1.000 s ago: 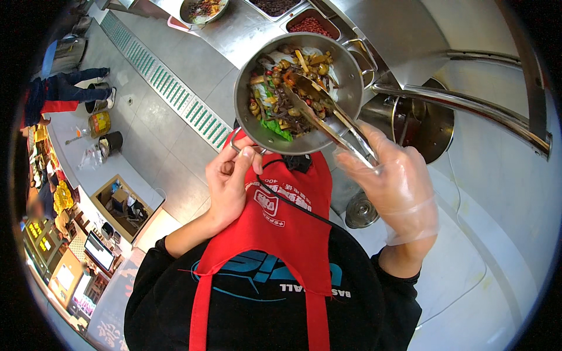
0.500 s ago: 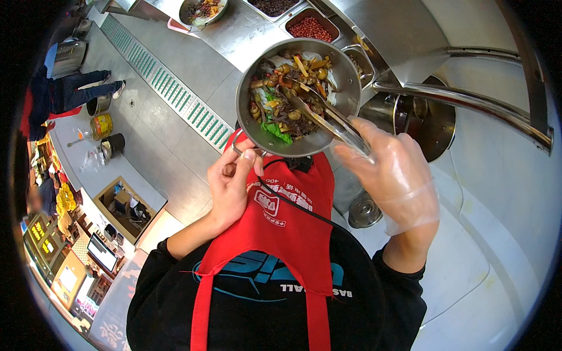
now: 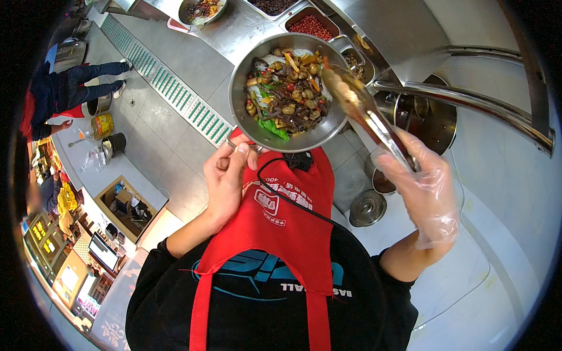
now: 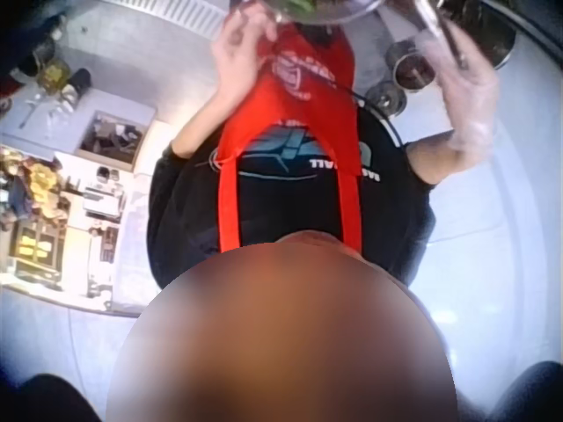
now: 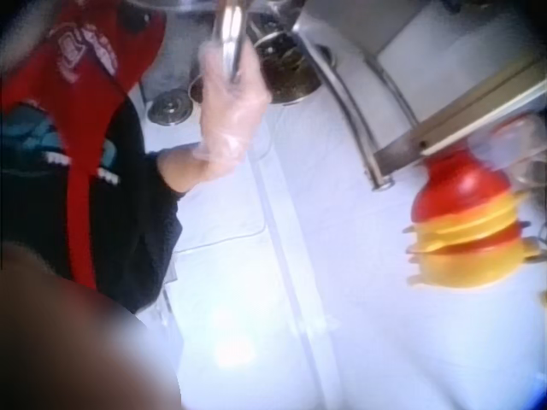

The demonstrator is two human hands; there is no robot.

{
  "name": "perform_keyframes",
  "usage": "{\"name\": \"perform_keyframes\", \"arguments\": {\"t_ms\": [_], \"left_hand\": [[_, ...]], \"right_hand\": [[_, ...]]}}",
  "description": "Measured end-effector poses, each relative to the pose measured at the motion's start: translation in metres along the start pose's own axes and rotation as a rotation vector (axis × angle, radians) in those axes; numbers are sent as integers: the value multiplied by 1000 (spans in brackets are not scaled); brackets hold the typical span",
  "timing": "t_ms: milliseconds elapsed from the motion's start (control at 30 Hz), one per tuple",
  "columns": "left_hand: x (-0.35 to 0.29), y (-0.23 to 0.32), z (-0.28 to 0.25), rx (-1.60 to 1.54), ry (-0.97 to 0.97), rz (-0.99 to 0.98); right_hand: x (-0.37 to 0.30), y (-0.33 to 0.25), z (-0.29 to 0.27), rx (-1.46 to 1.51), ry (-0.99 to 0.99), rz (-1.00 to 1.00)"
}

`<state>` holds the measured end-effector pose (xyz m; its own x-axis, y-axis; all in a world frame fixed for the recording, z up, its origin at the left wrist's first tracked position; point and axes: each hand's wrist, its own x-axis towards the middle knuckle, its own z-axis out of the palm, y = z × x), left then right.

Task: The person assembles two noodle bowls by adding various toppings from stainless steel containers, ladling broth from a large pot, and placing scrambled egg on top. The person uses tongs and a ladle to transfer ingredients and liquid into the bowls.

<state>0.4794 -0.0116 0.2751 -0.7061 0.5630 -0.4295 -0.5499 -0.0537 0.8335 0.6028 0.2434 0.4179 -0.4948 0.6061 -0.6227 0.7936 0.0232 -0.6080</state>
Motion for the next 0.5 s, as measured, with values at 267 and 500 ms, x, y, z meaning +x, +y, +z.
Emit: {"name": "perform_keyframes", "arguments": {"t_ms": [267,500], "left_hand": [[1,-3,-2,-8,11,16],[-2,-2,-4,16,-10,21]], "right_hand": [[5,13,-2,-183,-28,-87],[15,11,0,-225,-59,-149]]}}
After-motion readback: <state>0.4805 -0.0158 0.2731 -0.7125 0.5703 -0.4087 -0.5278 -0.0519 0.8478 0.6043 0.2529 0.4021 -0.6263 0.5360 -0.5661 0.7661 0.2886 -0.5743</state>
